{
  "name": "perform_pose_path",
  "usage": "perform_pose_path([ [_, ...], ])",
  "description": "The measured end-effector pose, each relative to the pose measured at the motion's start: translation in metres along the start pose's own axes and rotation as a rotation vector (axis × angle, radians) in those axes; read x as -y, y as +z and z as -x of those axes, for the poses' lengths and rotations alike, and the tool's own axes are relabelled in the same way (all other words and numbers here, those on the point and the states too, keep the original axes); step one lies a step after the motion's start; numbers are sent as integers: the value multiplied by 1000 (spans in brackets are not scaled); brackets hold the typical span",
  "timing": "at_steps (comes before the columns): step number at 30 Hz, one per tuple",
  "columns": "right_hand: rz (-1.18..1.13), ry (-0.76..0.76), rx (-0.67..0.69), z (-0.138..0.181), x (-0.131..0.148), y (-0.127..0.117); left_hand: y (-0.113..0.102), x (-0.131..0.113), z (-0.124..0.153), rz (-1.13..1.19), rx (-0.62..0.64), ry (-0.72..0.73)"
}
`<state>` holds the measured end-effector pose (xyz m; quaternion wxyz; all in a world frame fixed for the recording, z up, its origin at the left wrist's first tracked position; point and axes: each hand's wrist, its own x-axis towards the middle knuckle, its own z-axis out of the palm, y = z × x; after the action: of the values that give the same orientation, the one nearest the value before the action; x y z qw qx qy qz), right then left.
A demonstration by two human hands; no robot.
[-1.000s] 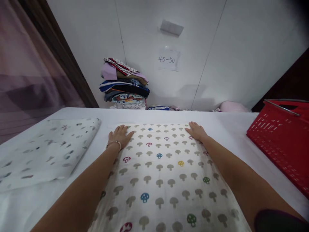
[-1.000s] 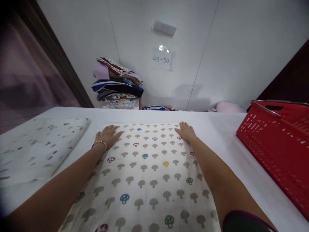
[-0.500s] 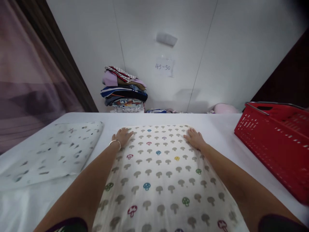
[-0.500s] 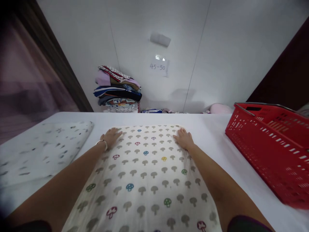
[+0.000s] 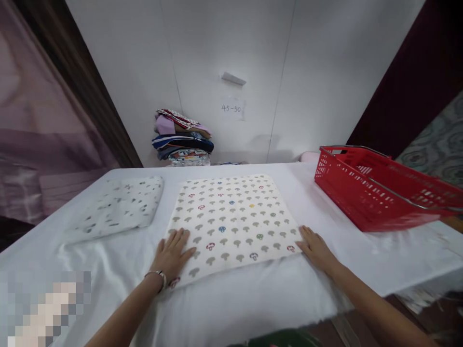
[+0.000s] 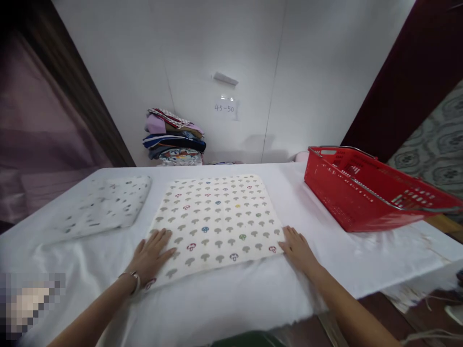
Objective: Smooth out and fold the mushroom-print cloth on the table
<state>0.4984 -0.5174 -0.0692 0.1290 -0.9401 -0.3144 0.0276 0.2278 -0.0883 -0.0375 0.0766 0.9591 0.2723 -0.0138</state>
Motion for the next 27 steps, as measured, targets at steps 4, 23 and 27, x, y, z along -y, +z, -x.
perform_pose_path([
  [4,-123,66,-124,31,-11,5,11,15,45,64,-64,-93],
  [23,-463,378,-415,9,8,-2,35,24,85,192,-411,-62],
  [27,-497,373,-447,7,9,0,36,27,84,266,-432,-74],
])
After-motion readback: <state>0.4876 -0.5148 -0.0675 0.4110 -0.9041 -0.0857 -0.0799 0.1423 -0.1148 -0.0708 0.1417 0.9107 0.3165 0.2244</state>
